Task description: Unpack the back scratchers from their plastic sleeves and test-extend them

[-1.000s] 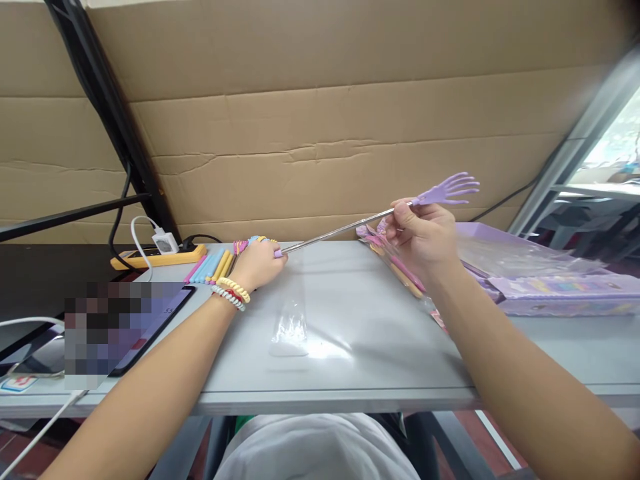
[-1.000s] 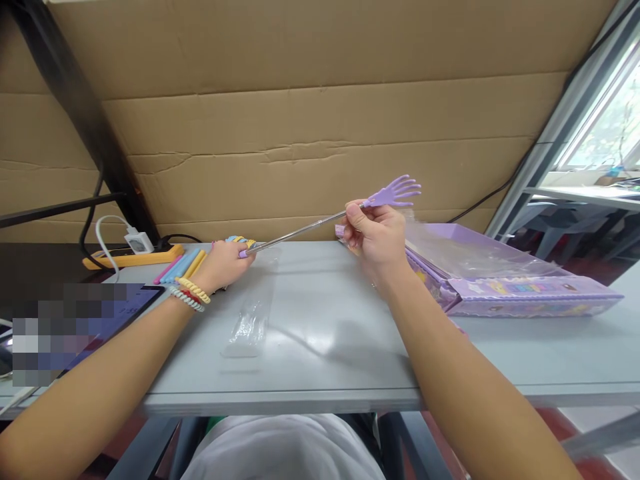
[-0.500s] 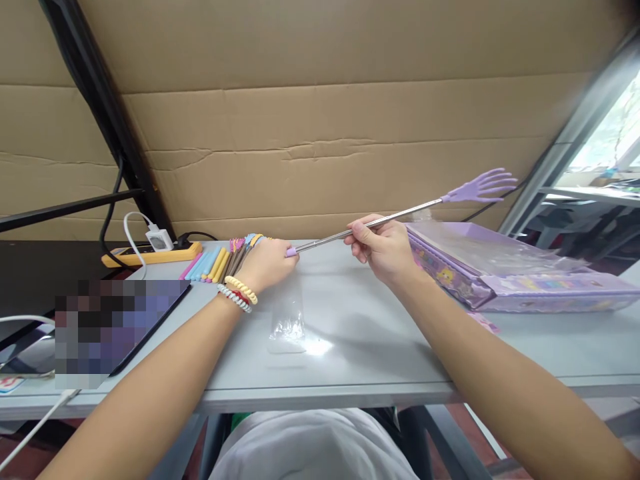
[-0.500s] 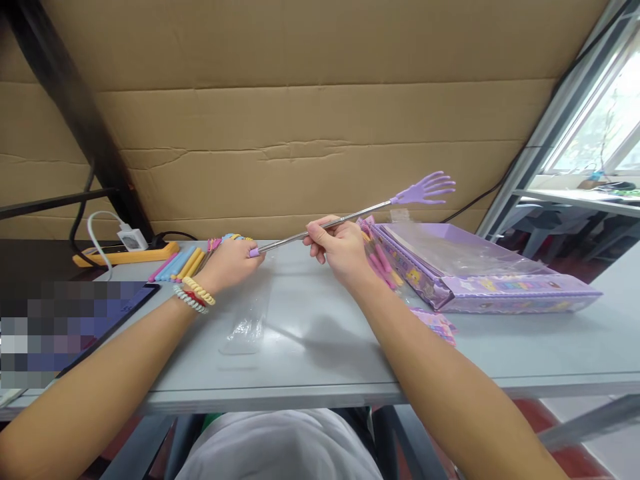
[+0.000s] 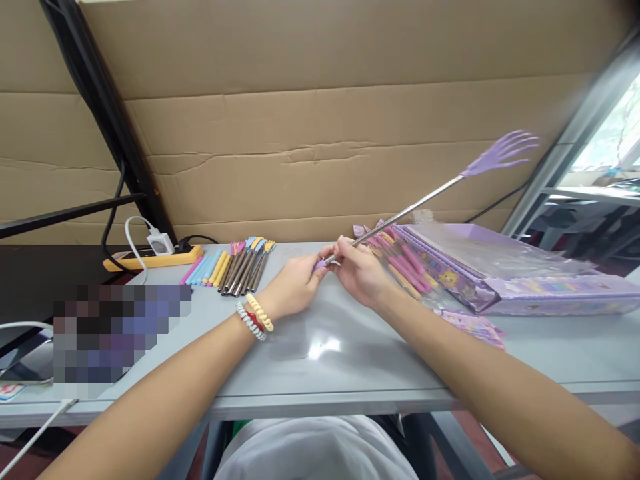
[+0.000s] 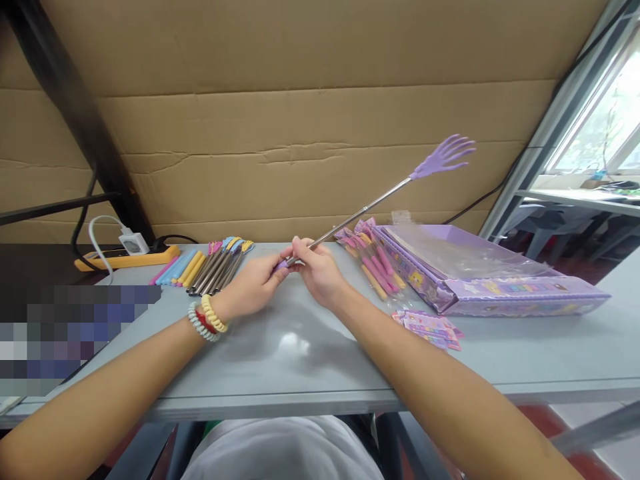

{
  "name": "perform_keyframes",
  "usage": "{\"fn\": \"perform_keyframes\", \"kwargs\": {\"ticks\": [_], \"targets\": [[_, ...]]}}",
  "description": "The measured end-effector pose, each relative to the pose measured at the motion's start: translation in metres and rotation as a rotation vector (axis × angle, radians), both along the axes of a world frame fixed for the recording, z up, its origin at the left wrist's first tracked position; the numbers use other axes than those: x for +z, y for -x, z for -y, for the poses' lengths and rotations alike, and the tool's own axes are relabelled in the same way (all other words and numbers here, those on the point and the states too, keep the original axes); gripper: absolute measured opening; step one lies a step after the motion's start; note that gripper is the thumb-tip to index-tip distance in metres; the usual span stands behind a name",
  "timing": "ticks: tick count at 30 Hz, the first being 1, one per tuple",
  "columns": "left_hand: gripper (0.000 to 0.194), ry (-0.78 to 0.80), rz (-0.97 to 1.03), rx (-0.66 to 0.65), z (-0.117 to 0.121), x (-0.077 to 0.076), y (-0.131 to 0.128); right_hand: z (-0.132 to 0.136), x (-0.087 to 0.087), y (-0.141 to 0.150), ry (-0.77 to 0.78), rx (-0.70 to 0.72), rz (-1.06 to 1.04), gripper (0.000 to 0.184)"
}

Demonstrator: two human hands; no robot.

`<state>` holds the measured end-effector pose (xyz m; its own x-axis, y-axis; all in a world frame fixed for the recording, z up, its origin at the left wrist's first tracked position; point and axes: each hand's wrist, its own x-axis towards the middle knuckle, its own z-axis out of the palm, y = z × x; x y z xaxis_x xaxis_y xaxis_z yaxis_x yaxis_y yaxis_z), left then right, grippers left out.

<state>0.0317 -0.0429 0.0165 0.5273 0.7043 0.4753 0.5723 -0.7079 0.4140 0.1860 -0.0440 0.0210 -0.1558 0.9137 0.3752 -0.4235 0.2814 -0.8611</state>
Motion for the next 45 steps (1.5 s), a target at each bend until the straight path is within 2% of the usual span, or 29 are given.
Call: {"fn": "perform_keyframes", "kwargs": {"ticks": [4,8,14,20,26,31,39,45], "targets": [[0.02,0.041,0.035,-0.052,0.004,-0.001,-0.004,0.007,0.002,0.002,-0.038,0.061,-0.057,0.048],[0.031,0.041,0.016,-0.148,0.01,-0.001,-0.008,0.01,0.003,-0.003,-0.041,0.111,-0.07,0.053],[0.033,0.05,-0.023,-0.002,0.012,-0.005,-0.013,0.013,0.0,0.0,-0.069,0.095,-0.079,0.06],[0.037,0.04,-0.035,-0.005,0.008,0.0,-0.01,0.016,0.008,0.0,-0.064,0.118,-0.038,0.06],[0.053,0.025,-0.078,0.056,-0.007,0.006,0.005,0.015,0.019,-0.006,-0.095,0.009,-0.033,0.072],[0.053,0.023,-0.123,0.076,-0.026,0.009,0.03,0.014,0.033,-0.026,-0.176,-0.13,-0.1,0.072],[0.053,-0.103,-0.154,0.277,-0.05,0.016,0.082,0.009,0.047,-0.05,-0.231,-0.245,-0.225,0.068],[0.061,-0.105,-0.2,0.576,-0.052,0.023,0.096,0.006,0.062,-0.069,-0.207,-0.379,-0.42,0.063]]}}
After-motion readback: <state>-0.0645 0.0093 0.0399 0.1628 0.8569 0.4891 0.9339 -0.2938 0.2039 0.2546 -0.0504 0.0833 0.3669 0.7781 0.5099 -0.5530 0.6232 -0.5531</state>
